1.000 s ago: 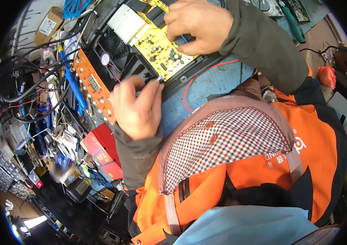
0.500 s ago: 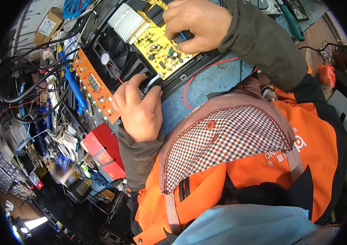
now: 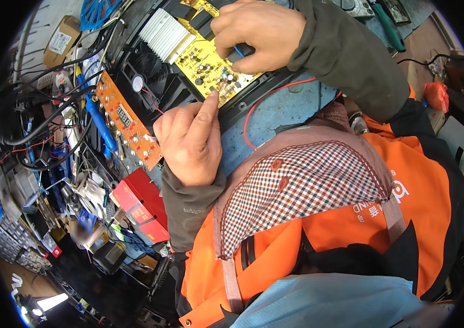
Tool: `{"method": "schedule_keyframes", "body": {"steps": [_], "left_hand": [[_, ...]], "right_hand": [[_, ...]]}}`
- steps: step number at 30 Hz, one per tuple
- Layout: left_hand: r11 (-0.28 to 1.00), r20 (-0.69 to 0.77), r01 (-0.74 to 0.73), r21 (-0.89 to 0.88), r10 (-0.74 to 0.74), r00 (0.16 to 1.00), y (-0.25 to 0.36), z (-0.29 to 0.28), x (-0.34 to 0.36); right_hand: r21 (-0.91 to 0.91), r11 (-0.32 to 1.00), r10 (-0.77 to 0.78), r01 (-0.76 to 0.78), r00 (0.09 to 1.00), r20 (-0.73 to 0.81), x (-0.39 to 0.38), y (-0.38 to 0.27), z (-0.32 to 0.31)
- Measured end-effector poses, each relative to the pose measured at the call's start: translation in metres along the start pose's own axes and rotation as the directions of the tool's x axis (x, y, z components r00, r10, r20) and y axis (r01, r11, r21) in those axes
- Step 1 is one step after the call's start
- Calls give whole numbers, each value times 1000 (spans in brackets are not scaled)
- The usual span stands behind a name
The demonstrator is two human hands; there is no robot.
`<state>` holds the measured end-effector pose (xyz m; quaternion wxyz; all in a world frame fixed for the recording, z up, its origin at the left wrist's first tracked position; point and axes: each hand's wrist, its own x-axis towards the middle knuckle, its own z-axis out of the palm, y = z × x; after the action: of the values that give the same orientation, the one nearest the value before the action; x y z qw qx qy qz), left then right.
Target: The person works on a circuit board, using pliers to remove a component and then using a multimeter to test connections. They flip the board over and continue testing with the multimeter probes.
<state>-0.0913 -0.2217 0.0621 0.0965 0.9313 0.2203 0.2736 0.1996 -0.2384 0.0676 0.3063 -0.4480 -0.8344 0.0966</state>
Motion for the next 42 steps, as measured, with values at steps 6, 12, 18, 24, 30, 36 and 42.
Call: {"method": "schedule_keyframes", "body": {"steps": [6, 12, 18, 24, 30, 36, 42], "left_hand": [[998, -36, 39, 54, -38, 999, 2, 15, 15], [994, 13, 107, 38, -108, 994, -1, 23, 23], [974, -23, 163, -155, -169, 985, -2, 11, 16], [980, 34, 160, -116, -158, 987, 1, 13, 18], [997, 15, 73, -39, -72, 997, 0, 14, 18], [988, 37, 111, -111, -107, 994, 1, 15, 19], [984, 17, 159, -87, -158, 987, 0, 19, 19]], "right_hand": [[-12, 1000, 27, -27, 999, 29, 0, 2, 2], [0, 1000, 26, -26, 999, 42, 1, 2, 0], [-19, 999, 32, -31, 999, 34, -1, -1, -3], [-6, 999, 42, -41, 996, 73, 1, 3, -1], [-2, 999, 48, -48, 997, 58, 1, 1, -3], [24, 999, 34, -34, 999, 22, -1, 1, -1], [25, 999, 21, -21, 1000, 22, 0, 2, -1]]}}
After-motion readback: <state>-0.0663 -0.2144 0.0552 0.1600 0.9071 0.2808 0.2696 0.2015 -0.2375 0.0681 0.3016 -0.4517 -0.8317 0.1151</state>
